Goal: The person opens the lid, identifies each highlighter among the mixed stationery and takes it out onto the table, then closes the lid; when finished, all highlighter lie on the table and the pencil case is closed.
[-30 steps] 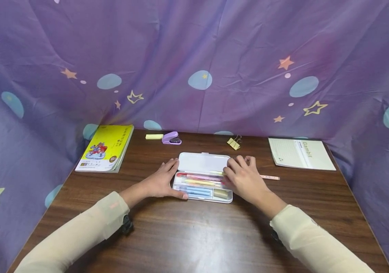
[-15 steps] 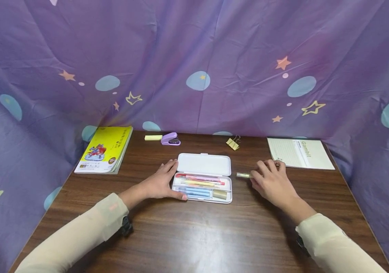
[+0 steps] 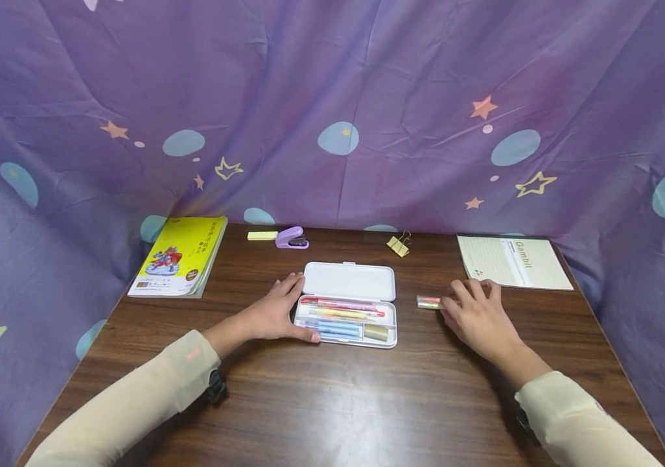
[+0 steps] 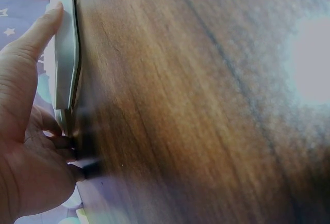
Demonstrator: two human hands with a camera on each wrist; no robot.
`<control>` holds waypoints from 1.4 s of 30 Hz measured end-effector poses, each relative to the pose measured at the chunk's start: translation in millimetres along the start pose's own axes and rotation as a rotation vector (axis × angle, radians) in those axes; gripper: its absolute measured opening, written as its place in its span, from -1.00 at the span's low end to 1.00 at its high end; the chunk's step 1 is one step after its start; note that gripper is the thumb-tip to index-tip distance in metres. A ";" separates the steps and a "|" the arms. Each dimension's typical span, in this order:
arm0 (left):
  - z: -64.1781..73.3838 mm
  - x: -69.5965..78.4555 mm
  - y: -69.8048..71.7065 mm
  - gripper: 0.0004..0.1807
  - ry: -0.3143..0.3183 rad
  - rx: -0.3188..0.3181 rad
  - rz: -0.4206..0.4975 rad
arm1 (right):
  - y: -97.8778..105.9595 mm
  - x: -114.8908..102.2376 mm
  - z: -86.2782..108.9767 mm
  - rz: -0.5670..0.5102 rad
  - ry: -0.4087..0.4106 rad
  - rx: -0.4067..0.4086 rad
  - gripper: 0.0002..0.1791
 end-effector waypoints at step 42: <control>0.7 0.8 1.0 0.60 0.009 0.004 0.003 | -0.9 -7.7 -32.8 -0.064 0.003 -0.024 -0.65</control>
Point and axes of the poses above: each hand's wrist, its own z-axis away from the middle knuckle, its own y-axis out of the back of the hand, x = y × z, the point moved 5 cm from there along -z, towards the middle knuckle, and after that the axes turned 8 degrees about y, right-handed, at the moved point
